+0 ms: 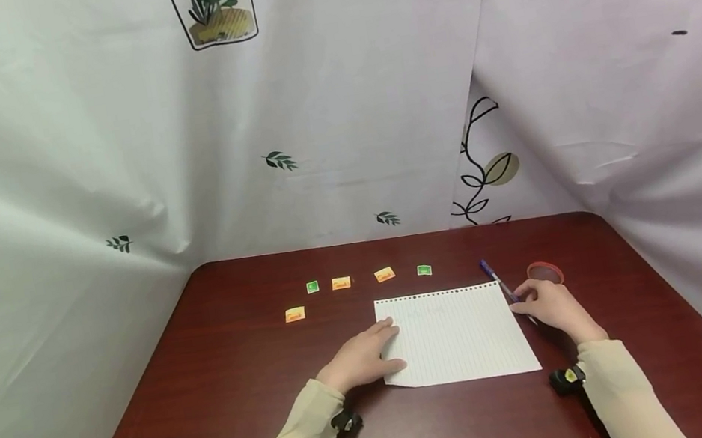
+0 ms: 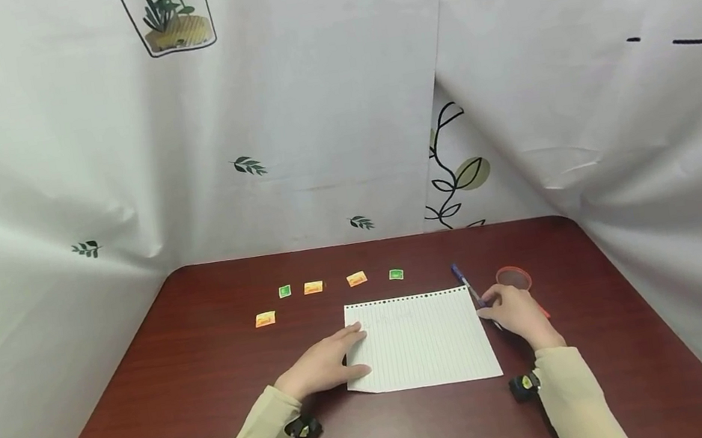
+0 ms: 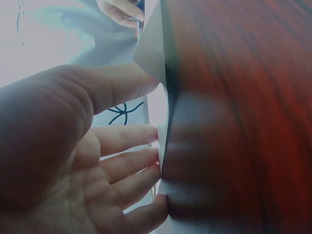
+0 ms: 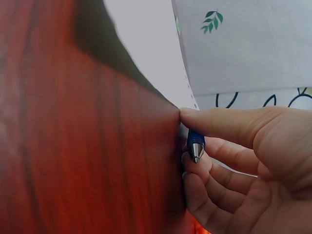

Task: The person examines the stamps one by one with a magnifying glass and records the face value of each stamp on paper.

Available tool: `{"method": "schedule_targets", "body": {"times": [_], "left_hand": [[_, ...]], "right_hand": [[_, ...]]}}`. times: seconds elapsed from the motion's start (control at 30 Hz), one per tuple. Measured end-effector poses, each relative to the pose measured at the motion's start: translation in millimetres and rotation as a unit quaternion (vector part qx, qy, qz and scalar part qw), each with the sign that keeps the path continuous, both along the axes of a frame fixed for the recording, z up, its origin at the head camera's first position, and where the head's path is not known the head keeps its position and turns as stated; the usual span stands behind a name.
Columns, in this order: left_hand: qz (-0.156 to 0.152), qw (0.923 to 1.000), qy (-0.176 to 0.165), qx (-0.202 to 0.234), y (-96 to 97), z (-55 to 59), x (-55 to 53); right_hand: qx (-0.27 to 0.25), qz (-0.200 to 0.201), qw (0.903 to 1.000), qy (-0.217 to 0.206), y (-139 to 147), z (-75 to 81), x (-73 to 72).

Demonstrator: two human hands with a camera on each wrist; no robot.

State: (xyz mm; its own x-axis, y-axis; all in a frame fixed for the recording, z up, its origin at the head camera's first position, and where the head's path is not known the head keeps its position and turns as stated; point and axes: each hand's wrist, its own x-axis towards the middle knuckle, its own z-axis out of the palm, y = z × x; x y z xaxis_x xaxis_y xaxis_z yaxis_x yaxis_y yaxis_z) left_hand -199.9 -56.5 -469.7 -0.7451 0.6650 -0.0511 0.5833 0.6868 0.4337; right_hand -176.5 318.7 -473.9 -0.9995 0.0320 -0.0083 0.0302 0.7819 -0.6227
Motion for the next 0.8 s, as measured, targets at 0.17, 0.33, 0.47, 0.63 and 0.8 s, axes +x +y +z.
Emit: {"method": "schedule_targets", "body": {"times": [0.17, 0.33, 0.47, 0.63, 0.8], "left_hand": [[0.003, 1.0, -0.001, 0.0, -1.4, -1.7, 1.1], [0.002, 1.0, -0.002, 0.0, -2.8, -2.0, 1.7], [0.003, 1.0, 0.004, 0.001, -2.6, -1.5, 0.4], [0.002, 1.0, 0.003, 0.004, -1.6, -1.0, -1.0], [0.002, 1.0, -0.003, -0.001, 0.0, -2.1, -2.0]], "right_hand": [[-0.009, 0.0, 1.0, -0.003, -0.2, -1.2, -0.3], [-0.004, 0.003, 0.9999, -0.01, -0.6, -1.0, -0.9], [-0.012, 0.002, 0.9998, -0.015, -0.7, 2.4, -3.3], [-0.008, 0.0, 0.9998, -0.016, 1.1, 3.9, -4.4], [-0.007, -0.001, 0.9998, -0.018, 1.9, 1.4, -2.6]]}}
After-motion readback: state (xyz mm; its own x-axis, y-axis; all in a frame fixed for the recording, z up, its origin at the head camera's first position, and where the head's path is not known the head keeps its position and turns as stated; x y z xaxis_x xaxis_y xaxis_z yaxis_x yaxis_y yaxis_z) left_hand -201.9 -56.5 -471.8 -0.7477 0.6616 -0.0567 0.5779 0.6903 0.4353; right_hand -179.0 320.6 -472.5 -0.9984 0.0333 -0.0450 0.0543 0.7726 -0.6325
